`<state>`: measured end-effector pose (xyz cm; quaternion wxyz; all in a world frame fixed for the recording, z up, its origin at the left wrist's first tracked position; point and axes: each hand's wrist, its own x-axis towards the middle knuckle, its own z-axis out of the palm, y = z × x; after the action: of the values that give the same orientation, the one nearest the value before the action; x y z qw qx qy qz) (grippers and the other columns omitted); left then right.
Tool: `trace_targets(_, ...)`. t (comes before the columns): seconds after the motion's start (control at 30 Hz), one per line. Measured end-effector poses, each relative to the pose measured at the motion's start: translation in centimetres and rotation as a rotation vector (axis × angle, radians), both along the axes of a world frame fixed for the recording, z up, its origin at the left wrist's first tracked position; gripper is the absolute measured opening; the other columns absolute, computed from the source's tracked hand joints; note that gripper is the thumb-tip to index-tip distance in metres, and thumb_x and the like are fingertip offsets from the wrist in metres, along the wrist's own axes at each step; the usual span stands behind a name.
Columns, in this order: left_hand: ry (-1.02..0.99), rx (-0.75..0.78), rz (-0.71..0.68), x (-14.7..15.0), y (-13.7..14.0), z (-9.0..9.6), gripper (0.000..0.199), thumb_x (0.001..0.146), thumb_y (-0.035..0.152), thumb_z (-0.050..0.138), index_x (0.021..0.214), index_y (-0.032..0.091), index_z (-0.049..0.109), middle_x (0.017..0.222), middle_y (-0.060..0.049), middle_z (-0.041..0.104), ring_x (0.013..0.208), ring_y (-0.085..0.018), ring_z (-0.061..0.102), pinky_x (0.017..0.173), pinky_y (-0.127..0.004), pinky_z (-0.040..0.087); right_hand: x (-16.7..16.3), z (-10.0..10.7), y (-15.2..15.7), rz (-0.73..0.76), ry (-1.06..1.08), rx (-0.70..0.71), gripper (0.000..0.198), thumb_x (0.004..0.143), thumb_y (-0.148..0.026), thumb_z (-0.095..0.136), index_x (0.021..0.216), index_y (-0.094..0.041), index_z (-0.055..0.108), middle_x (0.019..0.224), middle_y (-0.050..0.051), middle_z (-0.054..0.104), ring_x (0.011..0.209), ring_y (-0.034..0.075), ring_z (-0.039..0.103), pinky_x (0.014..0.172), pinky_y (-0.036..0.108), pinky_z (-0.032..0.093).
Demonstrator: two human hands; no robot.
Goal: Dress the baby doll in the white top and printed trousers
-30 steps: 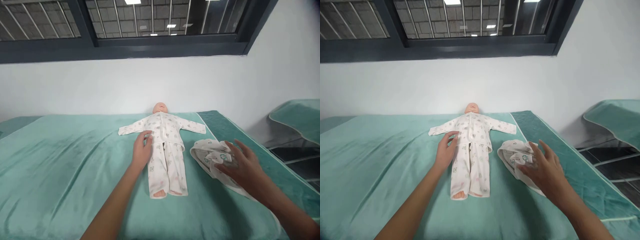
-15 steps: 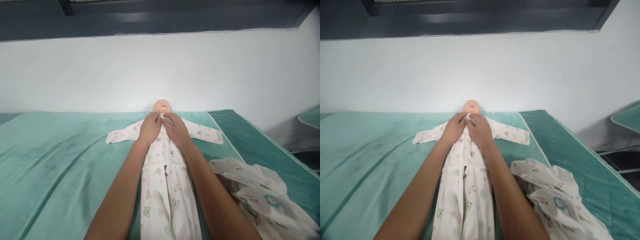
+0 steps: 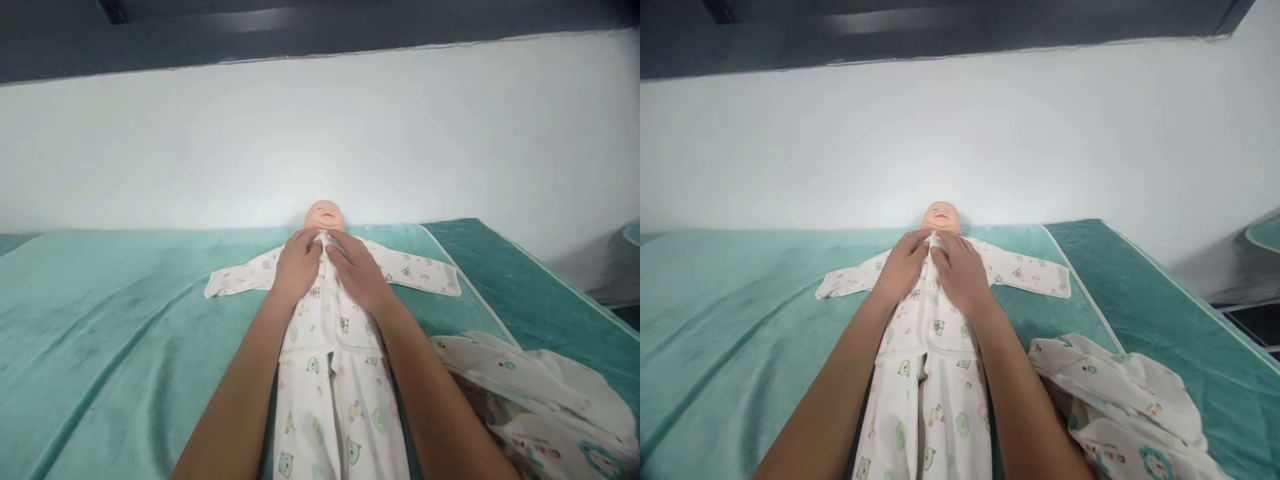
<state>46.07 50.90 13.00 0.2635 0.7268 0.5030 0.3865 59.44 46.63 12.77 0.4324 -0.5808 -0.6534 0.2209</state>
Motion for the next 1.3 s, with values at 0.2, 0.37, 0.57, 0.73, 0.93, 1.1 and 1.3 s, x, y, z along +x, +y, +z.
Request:
trace_targets(0.2,-0.07,-0.059,0.028,-0.15,0.07,-0.07,0.035,0.09,0.031,0.045,0.117,0.023,0.067,0.135,-0.006,0.06,0.13,-0.024,0.05,0.113,-0.041,0.036,0.03,0.04,-0.03,0.036,-0.038,0.012,0.046,0.096,-0.038,0.037,0.137,-0.025,0.053,0.142,0.006,0.055,0.136,0.027,0.042,0.114,0.052,0.03)
trace_targets(0.37,-0.038,-0.044,-0.008,-0.19,0.05,0.0,0.038,0.092,0.029,0.042,0.121,0.024,0.066,0.137,-0.005,0.059,0.131,-0.024,0.049,0.114,-0.042,0.035,0.04,0.04,0.05,0.057,0.0,0.006,0.048,0.095,-0.037,0.038,0.141,-0.026,0.049,0.145,0.004,0.053,0.137,0.025,0.041,0.116,0.049,0.029)
trace_targets(0.57,0.034,0.014,-0.037,-0.22,0.1,-0.18,0.041,0.093,0.024,0.038,0.124,0.025,0.064,0.135,-0.004,0.059,0.129,-0.023,0.05,0.112,-0.042,0.037,0.12,0.08,0.03,0.069,0.046,-0.014,0.051,0.094,-0.037,0.042,0.143,-0.026,0.047,0.149,0.003,0.049,0.139,0.024,0.039,0.117,0.046,0.028)
trace_targets(0.73,0.116,0.103,-0.042,-0.16,-0.09,-0.32,0.044,0.092,0.018,0.036,0.122,0.026,0.066,0.133,-0.004,0.06,0.127,-0.022,0.053,0.108,-0.041,0.042,0.02,-0.08,0.2,0.059,0.048,0.006,0.048,0.093,-0.036,0.043,0.139,-0.026,0.05,0.146,0.004,0.051,0.136,0.024,0.043,0.115,0.046,0.031)
trace_targets(0.93,0.205,0.213,-0.08,0.0,-0.68,0.16,0.046,0.088,0.01,0.037,0.119,0.023,0.068,0.13,-0.004,0.064,0.121,-0.022,0.057,0.104,-0.039,0.046,-0.21,-0.04,0.22,0.027,0.031,-0.005,0.044,0.091,-0.037,0.046,0.133,-0.026,0.055,0.143,0.005,0.054,0.132,0.026,0.046,0.112,0.047,0.034)
trace_targets(1.1,0.118,0.194,-0.094,-0.08,-0.5,0.05,0.046,0.087,0.009,0.037,0.116,0.022,0.07,0.129,-0.003,0.065,0.121,-0.021,0.058,0.106,-0.036,0.045,-0.28,-0.15,0.16,0.005,0.038,0.012,0.042,0.091,-0.036,0.046,0.132,-0.026,0.056,0.137,0.005,0.058,0.13,0.026,0.047,0.111,0.047,0.035)
trace_targets(1.3,-0.065,0.109,-0.091,-0.17,-0.37,0.0,0.042,0.088,0.011,0.04,0.113,0.024,0.071,0.125,-0.002,0.068,0.122,-0.02,0.058,0.108,-0.037,0.043,-0.26,-0.42,0.22,-0.006,0.065,0.007,0.044,0.091,-0.038,0.048,0.133,-0.028,0.054,0.136,0.005,0.058,0.131,0.027,0.046,0.111,0.049,0.034)
